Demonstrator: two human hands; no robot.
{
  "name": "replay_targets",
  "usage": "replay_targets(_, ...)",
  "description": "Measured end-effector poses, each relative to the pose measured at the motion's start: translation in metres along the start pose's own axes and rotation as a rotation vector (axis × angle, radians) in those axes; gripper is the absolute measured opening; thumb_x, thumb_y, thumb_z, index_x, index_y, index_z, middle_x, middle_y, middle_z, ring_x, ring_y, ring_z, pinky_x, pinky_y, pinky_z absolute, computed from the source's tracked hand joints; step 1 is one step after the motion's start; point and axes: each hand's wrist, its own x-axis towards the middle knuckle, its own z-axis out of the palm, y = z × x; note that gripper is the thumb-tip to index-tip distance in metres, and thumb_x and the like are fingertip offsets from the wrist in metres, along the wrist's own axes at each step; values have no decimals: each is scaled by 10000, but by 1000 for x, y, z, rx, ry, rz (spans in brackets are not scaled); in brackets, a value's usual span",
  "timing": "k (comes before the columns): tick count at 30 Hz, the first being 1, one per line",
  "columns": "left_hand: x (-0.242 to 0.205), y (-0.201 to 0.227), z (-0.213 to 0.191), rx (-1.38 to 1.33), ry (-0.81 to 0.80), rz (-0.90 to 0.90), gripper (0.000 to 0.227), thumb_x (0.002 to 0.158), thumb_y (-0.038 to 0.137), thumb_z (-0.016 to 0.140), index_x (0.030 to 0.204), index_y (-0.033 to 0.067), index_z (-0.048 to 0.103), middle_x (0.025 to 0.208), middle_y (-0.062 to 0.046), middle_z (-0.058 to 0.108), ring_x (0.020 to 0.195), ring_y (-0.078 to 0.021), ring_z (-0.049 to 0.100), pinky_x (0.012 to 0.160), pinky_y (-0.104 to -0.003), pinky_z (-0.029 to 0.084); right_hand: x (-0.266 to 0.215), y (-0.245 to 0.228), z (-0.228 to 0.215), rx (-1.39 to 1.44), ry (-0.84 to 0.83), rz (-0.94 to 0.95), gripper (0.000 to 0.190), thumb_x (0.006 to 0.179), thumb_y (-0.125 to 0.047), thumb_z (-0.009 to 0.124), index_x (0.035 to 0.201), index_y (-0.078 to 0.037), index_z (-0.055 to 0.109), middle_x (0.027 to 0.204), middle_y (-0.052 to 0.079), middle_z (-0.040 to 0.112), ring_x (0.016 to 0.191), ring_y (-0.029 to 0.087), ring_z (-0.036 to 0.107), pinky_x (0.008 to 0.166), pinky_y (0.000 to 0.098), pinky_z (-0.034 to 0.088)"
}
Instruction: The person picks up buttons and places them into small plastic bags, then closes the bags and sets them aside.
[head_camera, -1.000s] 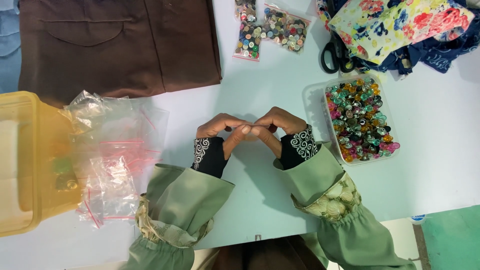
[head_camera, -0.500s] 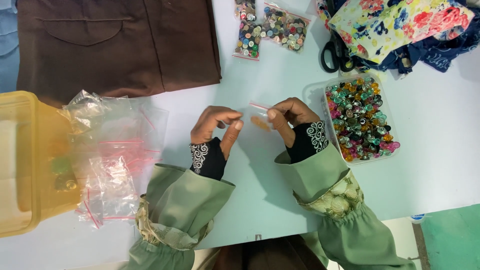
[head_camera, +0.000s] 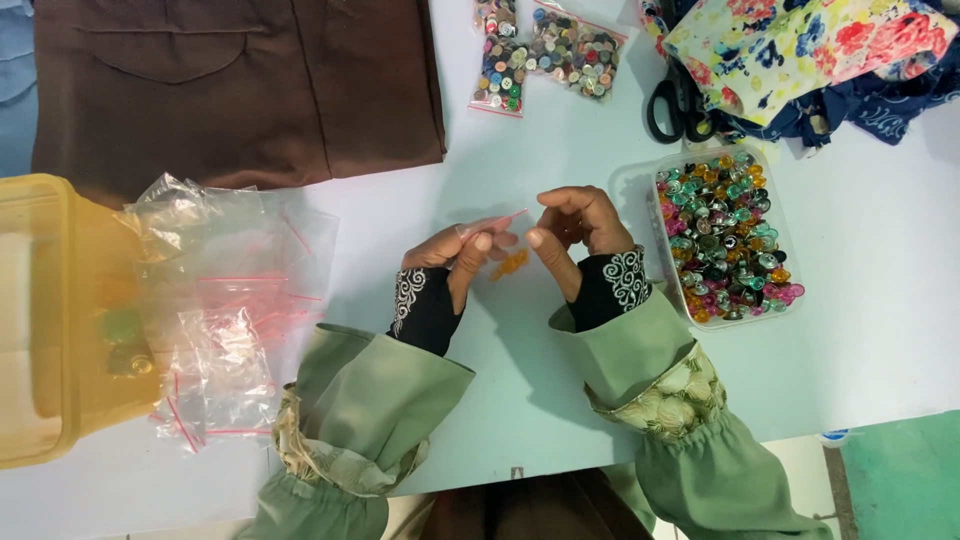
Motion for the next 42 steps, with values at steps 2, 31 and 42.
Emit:
replay_targets(2, -1, -2, -1, 63, -35, 62, 300, 1023, 261, 577, 1200, 60, 714, 996, -107, 766, 885, -183, 713, 839, -288, 587, 2, 3, -1, -25, -2, -22, 301, 970, -221, 780, 1182, -50, 652, 916, 69, 639, 795, 155, 608, 709, 281, 540)
replay_targets(31, -3, -24, -2, 258, 132, 12, 261, 831, 360, 877, 1014, 184, 817, 898, 49, 771, 801, -108, 715, 852, -203, 557, -2, -7, 5, -16, -84, 70, 146, 1014, -194, 708, 1038, -63, 768, 809, 77, 695, 768, 141, 663, 791, 288, 557)
replay_targets(42, 0, -36, 2, 262, -13, -125, 737, 734, 373, 886, 1398, 395, 566, 876, 25, 770, 835, -151, 764, 815, -257, 641, 2, 30, -5, -5, -65, 204, 150, 1064, -123, 643, 1186, -43, 681, 854, 158, 729, 736, 174, 695, 737, 314, 612)
